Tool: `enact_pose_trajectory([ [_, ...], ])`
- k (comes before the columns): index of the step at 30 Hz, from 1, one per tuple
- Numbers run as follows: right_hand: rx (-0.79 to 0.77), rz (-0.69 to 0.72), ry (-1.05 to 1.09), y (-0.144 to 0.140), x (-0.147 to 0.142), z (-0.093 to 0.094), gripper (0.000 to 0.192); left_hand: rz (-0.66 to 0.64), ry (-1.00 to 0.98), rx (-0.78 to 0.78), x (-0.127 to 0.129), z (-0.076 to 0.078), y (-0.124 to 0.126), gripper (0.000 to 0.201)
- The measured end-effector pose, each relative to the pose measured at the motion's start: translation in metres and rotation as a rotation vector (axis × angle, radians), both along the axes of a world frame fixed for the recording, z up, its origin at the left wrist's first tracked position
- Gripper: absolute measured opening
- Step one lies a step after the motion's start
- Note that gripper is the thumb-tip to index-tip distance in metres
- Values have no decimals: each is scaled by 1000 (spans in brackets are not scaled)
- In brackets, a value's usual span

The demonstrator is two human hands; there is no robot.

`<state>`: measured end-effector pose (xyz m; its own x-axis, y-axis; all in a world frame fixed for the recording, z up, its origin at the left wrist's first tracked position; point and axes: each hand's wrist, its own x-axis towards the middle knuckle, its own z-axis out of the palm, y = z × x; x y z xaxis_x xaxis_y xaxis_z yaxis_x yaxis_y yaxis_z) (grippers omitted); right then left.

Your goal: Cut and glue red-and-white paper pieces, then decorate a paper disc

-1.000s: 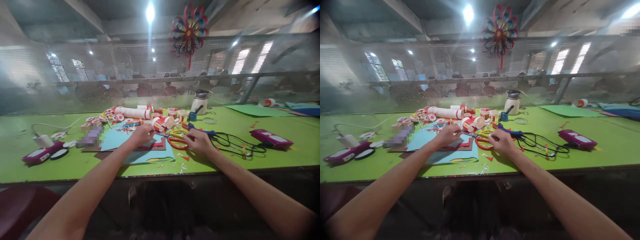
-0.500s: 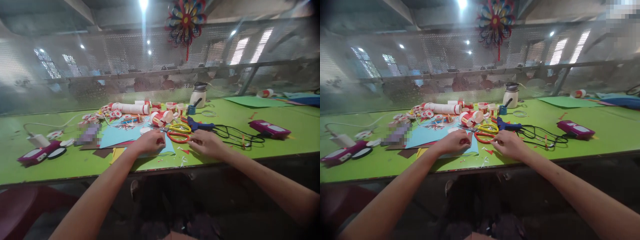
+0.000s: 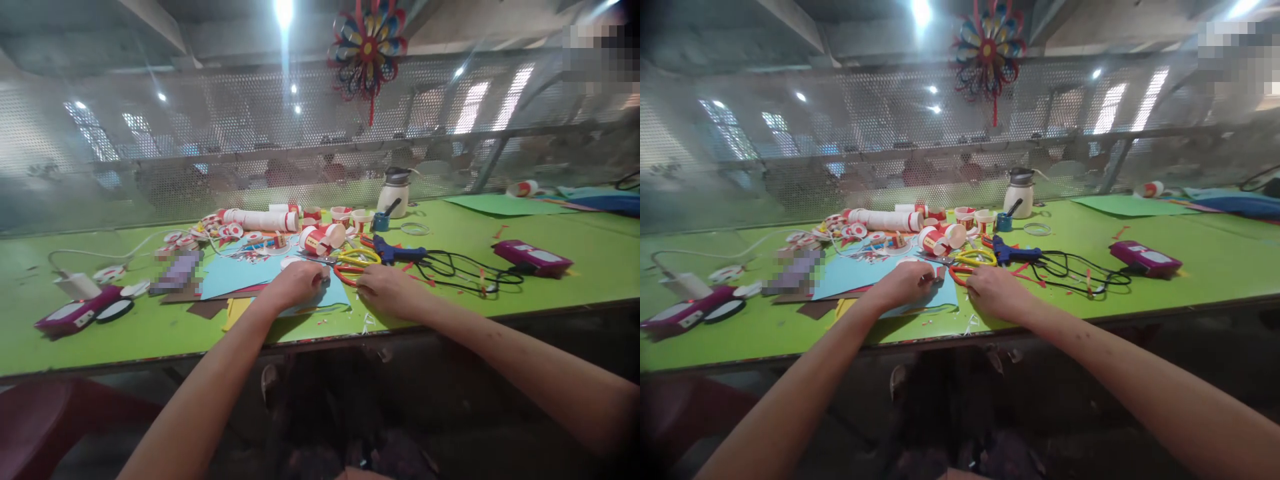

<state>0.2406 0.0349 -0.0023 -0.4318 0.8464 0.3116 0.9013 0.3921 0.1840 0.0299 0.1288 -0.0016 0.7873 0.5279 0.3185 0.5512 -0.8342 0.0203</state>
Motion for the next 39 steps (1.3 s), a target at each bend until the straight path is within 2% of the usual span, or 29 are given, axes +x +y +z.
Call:
enact_pose_trajectory([
  [5, 86, 52, 229, 9, -11, 8, 28, 21, -70, -72, -2, 1, 3, 13],
  [8, 62, 78, 358, 26, -12, 18, 32, -9, -85, -150, -3, 6, 0, 14],
  [11, 123, 63, 480, 46, -7, 26, 34, -15, -85, -220, -3, 12, -7, 15],
  [15, 201, 48, 586, 60, -7, 24, 36, -48, -166, -285, -2, 13, -12, 11],
  [18, 169, 90, 644, 61, -14, 14, 28, -73, -355, -505, 1, 10, -7, 14],
  [20, 77, 153, 674, 61, -20, 10, 24, -75, -500, -687, 3, 9, -2, 19],
  [22, 9, 219, 656, 61, -24, 13, 22, -77, -617, -825, 4, 11, -1, 26],
  [24, -14, 285, 622, 59, -25, 21, 21, -56, -708, -866, 4, 15, -4, 26],
  [27, 26, 354, 665, 45, -23, 37, 21, -115, -820, -801, 2, 26, -17, 22],
  [30, 69, 392, 704, 28, -20, 43, 18, -184, -780, -567, -2, 33, -27, 13],
  [34, 71, 372, 695, 23, -14, 30, 22, -198, -567, -205, -6, 30, -31, 7],
  [36, 40, 360, 695, 27, -13, 21, 28, -161, -496, -120, -7, 26, -30, 6],
  [39, -14, 352, 653, 33, -15, 10, 34, -100, -394, -88, -6, 23, -29, 10],
])
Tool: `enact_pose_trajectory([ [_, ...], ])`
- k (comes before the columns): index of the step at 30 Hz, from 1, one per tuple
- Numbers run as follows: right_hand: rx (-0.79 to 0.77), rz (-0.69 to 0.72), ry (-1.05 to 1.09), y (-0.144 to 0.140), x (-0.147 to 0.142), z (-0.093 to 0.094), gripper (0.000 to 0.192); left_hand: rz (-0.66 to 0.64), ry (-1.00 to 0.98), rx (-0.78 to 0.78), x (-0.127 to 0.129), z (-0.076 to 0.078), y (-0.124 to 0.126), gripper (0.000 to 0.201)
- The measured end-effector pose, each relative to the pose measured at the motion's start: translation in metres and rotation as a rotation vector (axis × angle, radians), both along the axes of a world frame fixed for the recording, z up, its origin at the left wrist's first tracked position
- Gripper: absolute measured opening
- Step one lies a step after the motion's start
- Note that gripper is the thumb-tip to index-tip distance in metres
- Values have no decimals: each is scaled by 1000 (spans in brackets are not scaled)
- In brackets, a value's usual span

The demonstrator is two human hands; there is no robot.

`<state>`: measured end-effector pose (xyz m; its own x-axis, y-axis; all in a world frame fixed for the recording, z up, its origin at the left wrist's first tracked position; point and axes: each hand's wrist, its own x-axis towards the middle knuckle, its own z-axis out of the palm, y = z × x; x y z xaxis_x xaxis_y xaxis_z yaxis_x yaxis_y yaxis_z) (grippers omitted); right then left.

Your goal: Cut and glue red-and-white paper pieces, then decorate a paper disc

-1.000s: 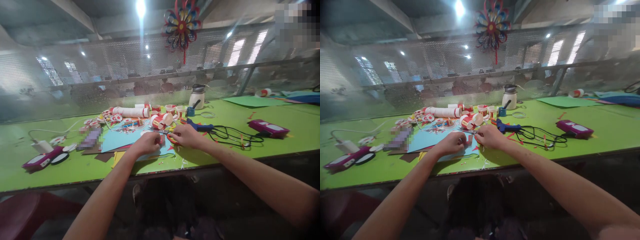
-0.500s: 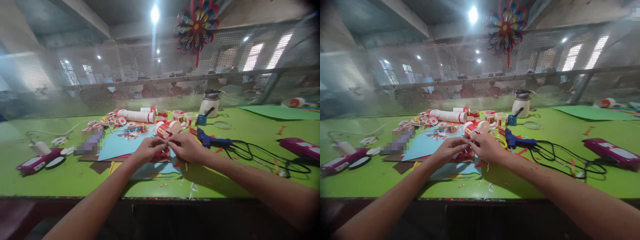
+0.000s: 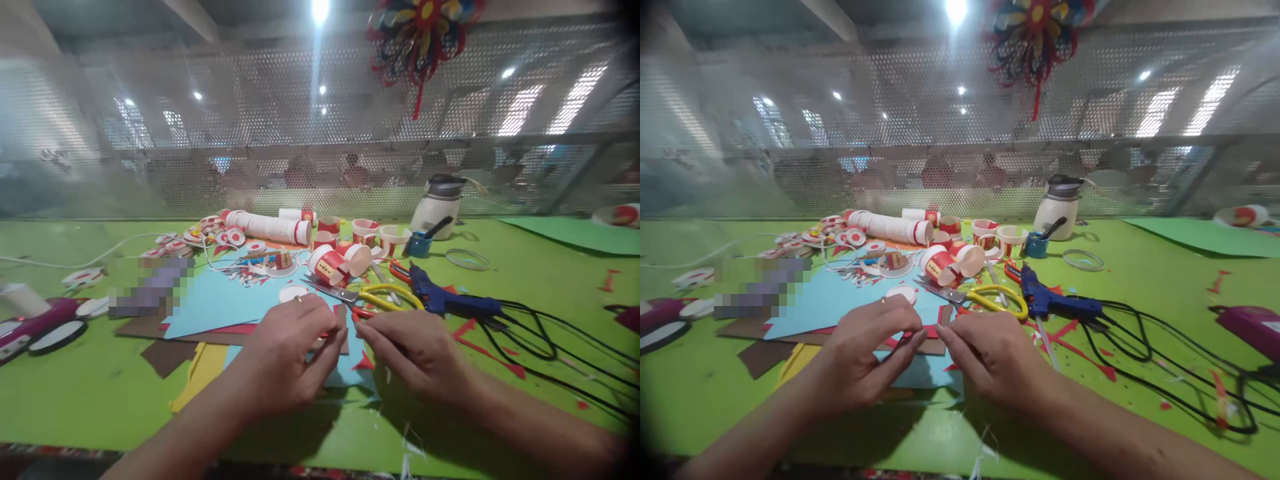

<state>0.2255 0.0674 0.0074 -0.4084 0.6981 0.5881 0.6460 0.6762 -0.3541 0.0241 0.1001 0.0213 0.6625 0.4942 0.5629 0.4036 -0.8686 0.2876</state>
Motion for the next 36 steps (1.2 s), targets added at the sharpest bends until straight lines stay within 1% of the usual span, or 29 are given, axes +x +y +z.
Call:
enact_pose_trajectory([
  [3, -39, -23, -107, 4, -4, -9, 36, 37, 205, 9, 4, -3, 2, 17],
  [4, -43, -29, -145, 6, -4, -12, 36, 26, 263, 33, 5, -5, 4, 16],
  [5, -22, -46, -170, 7, -5, -14, 35, 17, 306, 53, 7, -7, 5, 16],
  [7, 60, -107, -226, 9, -6, -19, 27, 45, 330, 71, 9, -12, 9, 16],
  [10, 184, -221, -349, 9, -10, -23, 23, 112, 313, 80, 9, -20, 16, 18],
  [12, 247, -231, -403, 9, -12, -25, 20, 112, 282, 90, 8, -24, 20, 14],
  [15, 265, -260, -354, 10, -11, -25, 18, 104, 218, 81, 5, -26, 24, 9],
  [18, 267, -310, -265, 15, -3, -23, 21, 127, 164, 75, 1, -23, 28, 7],
  [20, 257, -348, -200, 19, 4, -21, 26, 184, 95, 77, -4, -19, 33, 12],
  [22, 232, -374, -155, 22, 11, -18, 32, 271, 22, 79, -10, -16, 38, 15],
  [24, 185, -360, -138, 23, 16, -14, 34, 338, -25, 76, -17, -14, 44, 14],
  [26, 105, -205, -142, 20, 20, -7, 28, 406, -60, 107, -23, -13, 49, 14],
  [27, 69, -99, -185, 18, 21, -4, 24, 421, -60, 125, -25, -13, 51, 14],
  [28, 41, -23, -244, 16, 22, -1, 22, 429, -54, 134, -26, -14, 52, 14],
  [30, 30, 66, -365, 11, 20, 4, 24, 428, -23, 129, -26, -15, 53, 16],
  [32, 47, 71, -443, 9, 15, 5, 21, 411, 10, 105, -25, -16, 54, 18],
  [35, 72, -3, -526, 10, 7, -1, 12, 349, 46, 49, -22, -18, 53, 16],
  [36, 82, -31, -551, 12, 4, -4, 13, 319, 66, 20, -22, -18, 52, 15],
])
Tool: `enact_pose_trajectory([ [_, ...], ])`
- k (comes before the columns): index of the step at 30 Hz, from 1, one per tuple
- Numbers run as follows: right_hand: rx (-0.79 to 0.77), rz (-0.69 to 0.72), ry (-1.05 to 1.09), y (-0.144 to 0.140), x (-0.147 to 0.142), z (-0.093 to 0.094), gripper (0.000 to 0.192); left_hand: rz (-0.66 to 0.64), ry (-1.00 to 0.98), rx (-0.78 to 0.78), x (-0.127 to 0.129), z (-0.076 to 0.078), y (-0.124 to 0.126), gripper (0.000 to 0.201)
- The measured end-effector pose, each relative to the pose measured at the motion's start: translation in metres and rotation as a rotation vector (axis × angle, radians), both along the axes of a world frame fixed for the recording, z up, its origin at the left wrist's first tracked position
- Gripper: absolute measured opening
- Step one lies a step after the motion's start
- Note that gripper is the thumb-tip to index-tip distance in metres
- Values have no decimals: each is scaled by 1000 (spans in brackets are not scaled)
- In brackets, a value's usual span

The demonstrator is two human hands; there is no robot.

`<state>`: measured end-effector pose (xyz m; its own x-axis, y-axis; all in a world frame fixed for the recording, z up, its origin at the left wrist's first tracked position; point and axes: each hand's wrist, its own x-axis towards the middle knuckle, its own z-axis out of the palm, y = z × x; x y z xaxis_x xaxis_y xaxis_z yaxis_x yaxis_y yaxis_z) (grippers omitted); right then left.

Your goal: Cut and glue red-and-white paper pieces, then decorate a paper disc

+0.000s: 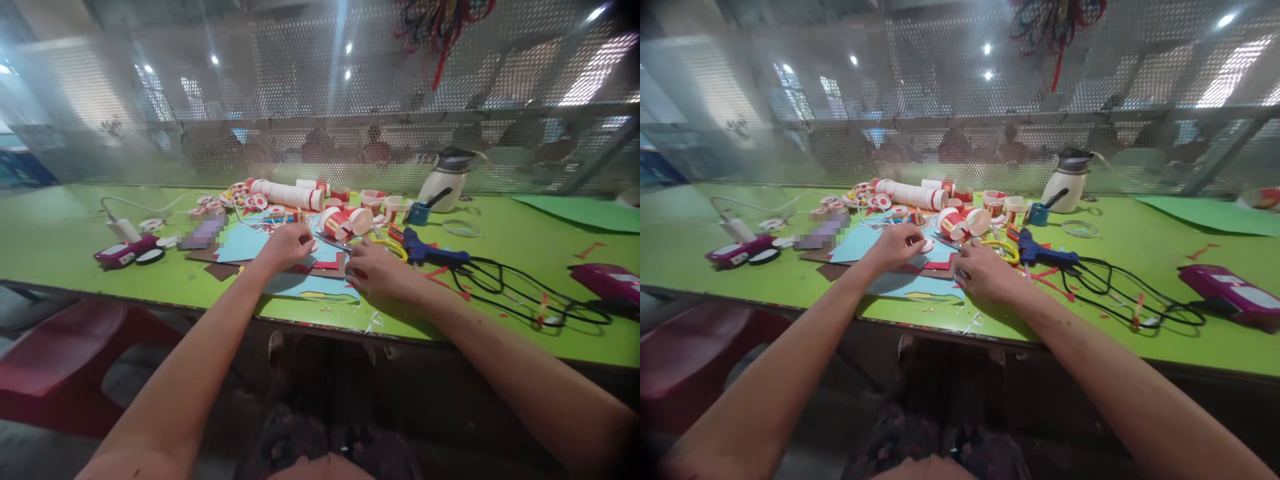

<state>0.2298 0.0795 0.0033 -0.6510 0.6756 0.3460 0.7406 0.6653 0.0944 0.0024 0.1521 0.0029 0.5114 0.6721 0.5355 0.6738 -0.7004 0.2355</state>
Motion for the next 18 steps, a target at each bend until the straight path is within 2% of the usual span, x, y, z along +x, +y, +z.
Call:
enact_pose_trajectory([
  [2, 48, -46, -21, 4, -3, -6, 18, -67, 65, -71, 0, 2, -3, 13],
  [5, 137, -98, 12, 8, -5, -14, 18, -143, 191, -141, -2, 8, -10, 26],
  [8, 174, -161, 49, 10, -4, -18, 18, -151, 236, -177, -5, 13, -13, 36],
  [10, 150, -204, 67, 12, -3, -18, 20, -156, 258, -185, -7, 14, -13, 36],
  [14, 102, -217, 70, 18, -5, -6, 19, -162, 276, -164, -10, 8, -7, 26],
  [18, 17, -89, 136, 28, -12, 12, 17, -164, 264, -111, -11, 4, -3, 20],
])
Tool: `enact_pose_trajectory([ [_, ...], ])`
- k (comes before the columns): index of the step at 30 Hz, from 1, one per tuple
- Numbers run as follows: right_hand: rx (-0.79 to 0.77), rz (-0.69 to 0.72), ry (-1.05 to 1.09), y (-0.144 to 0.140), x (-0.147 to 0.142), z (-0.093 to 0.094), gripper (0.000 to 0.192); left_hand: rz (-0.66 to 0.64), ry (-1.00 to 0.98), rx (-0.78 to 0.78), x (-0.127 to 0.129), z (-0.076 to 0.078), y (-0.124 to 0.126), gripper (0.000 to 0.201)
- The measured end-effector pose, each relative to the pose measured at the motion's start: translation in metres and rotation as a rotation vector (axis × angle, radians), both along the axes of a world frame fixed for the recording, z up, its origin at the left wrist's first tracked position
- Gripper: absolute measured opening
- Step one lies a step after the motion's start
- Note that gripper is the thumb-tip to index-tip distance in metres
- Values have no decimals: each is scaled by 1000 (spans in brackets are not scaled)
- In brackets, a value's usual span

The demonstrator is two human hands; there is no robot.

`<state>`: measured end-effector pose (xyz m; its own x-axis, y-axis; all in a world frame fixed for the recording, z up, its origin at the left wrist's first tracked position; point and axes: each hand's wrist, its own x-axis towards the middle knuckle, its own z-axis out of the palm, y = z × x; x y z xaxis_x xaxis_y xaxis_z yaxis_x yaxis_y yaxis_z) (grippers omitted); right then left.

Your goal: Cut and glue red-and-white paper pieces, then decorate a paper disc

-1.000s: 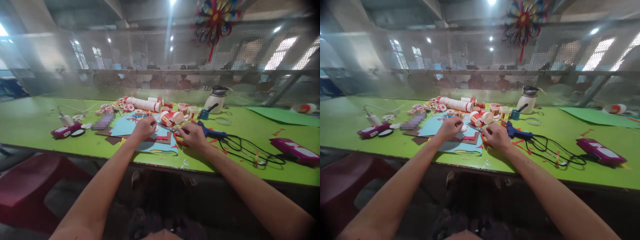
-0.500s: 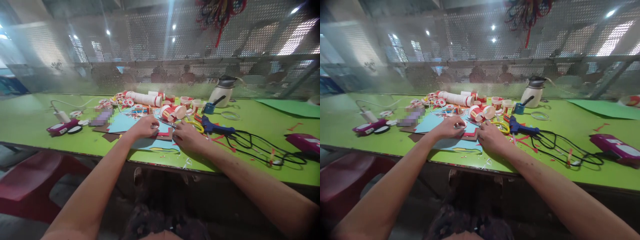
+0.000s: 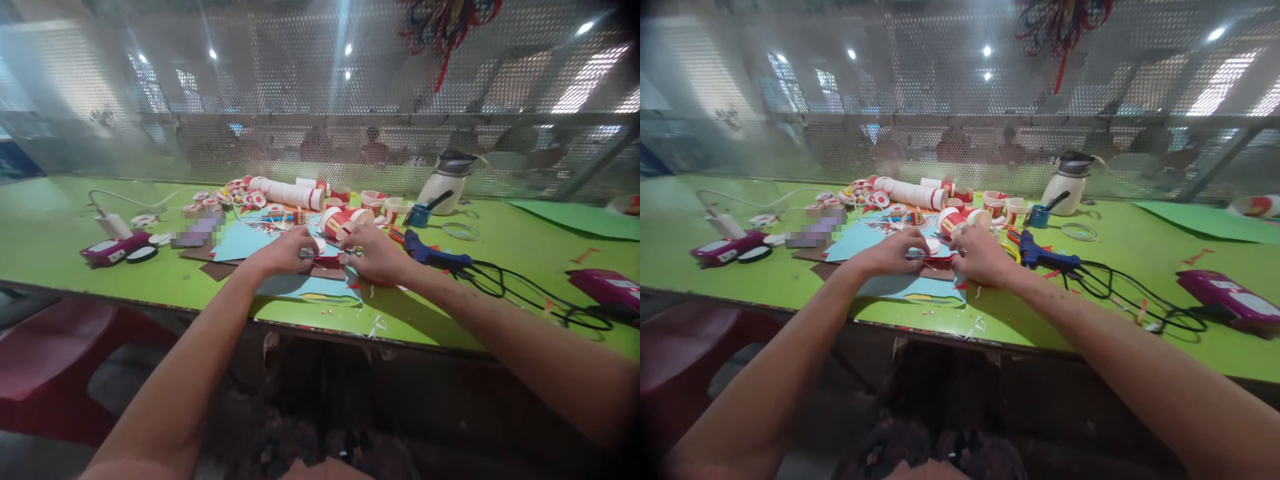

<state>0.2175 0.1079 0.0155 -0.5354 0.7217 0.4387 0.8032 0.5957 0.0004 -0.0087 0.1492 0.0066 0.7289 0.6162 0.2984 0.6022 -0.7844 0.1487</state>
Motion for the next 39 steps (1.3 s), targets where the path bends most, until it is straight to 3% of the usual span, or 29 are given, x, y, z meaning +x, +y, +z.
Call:
enact_pose_trajectory([
  [4, -21, 94, -40, 5, -8, -4, 20, 55, 17, 47, 1, 0, 1, 17],
  [8, 118, 53, -56, 7, -8, -25, 22, 91, 11, 82, 2, -2, 4, 10],
  [12, 156, -10, 94, 14, -5, -33, 18, 146, -49, 97, 0, -4, 9, 12],
  [23, 65, -47, 407, 16, 2, -24, 17, 202, -61, 57, -2, 6, 11, 21],
  [28, 69, -74, 485, 12, 13, -7, 17, 211, -107, 80, -3, 3, 12, 15],
  [31, -98, -48, 362, 2, 23, 11, 21, 237, -113, 46, -3, 5, 10, 15],
  [35, -460, 205, -86, -25, 25, 30, 15, 219, -69, 31, -1, 7, 7, 16],
  [39, -285, 249, -329, -49, 10, 27, 33, 216, -44, 52, 0, 7, 7, 20],
])
